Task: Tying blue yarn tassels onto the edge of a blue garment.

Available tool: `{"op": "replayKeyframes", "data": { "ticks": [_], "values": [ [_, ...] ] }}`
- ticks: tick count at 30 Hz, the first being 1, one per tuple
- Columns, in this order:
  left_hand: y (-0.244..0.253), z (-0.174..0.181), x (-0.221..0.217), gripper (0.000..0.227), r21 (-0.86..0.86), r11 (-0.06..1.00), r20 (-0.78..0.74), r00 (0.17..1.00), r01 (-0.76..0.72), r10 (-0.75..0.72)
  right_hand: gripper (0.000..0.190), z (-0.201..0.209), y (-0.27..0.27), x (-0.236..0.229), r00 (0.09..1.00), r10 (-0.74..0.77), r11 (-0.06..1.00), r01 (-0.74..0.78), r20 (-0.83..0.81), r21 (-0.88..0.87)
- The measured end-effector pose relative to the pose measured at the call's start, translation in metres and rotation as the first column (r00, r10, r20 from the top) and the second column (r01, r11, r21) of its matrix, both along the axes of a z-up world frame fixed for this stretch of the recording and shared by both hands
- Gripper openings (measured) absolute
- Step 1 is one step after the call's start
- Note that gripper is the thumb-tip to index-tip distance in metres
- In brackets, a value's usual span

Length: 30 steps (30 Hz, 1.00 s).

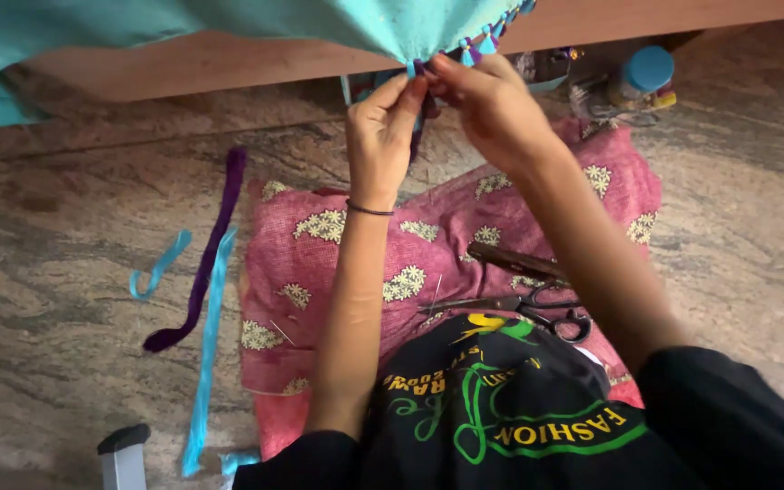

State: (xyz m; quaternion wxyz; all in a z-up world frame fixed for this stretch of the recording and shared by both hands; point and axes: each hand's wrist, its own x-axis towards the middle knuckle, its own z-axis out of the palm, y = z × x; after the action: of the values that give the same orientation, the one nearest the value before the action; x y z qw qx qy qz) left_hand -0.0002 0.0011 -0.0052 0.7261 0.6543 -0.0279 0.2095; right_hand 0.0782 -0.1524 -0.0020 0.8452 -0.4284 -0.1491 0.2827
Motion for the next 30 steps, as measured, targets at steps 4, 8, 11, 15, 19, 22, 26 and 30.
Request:
{"op": "replayKeyframes", "data": {
  "ticks": [4,8,11,15,19,22,26,30],
  "values": [
    [0.008,-0.016,0.002,0.021,0.205,0.969,-0.071,0.985,-0.138,0.156,0.018,0.020,0.035,-0.016,0.977,-0.110,0.941,0.162,0.182,-0.299],
    [0.021,0.014,0.001,0.038,-0.173,0.985,-0.106,0.994,-0.005,-0.013,0.018,0.006,0.038,-0.031,0.903,-0.242,0.868,0.365,0.355,-0.335],
    [0.033,0.024,0.002,0.034,-0.447,0.876,-0.094,0.964,0.183,-0.249,0.021,-0.010,0.035,-0.036,0.903,-0.241,0.854,0.372,0.357,-0.365],
    [0.038,-0.008,0.014,0.020,-0.390,0.874,-0.052,0.940,0.291,-0.337,0.021,-0.027,0.033,-0.036,0.902,-0.216,0.935,0.301,0.373,-0.186],
    [0.033,-0.015,0.025,0.024,-0.332,0.906,-0.115,0.942,0.262,-0.314,0.021,-0.030,0.034,-0.037,0.923,-0.222,0.942,0.286,0.314,-0.177],
    [0.026,-0.005,0.025,0.024,-0.401,0.864,-0.117,0.918,0.304,-0.378,0.020,-0.045,0.032,-0.033,0.931,-0.241,0.944,0.291,0.273,-0.158],
    [0.014,-0.009,0.025,0.022,-0.330,0.931,-0.119,0.971,0.158,-0.207,0.019,-0.046,0.031,-0.033,0.912,-0.243,0.930,0.315,0.331,-0.187],
    [-0.002,-0.001,0.017,0.022,-0.046,0.995,-0.188,0.979,-0.090,0.080,0.018,-0.059,0.026,-0.028,0.911,-0.226,0.906,0.327,0.345,-0.270]
  ]
}}
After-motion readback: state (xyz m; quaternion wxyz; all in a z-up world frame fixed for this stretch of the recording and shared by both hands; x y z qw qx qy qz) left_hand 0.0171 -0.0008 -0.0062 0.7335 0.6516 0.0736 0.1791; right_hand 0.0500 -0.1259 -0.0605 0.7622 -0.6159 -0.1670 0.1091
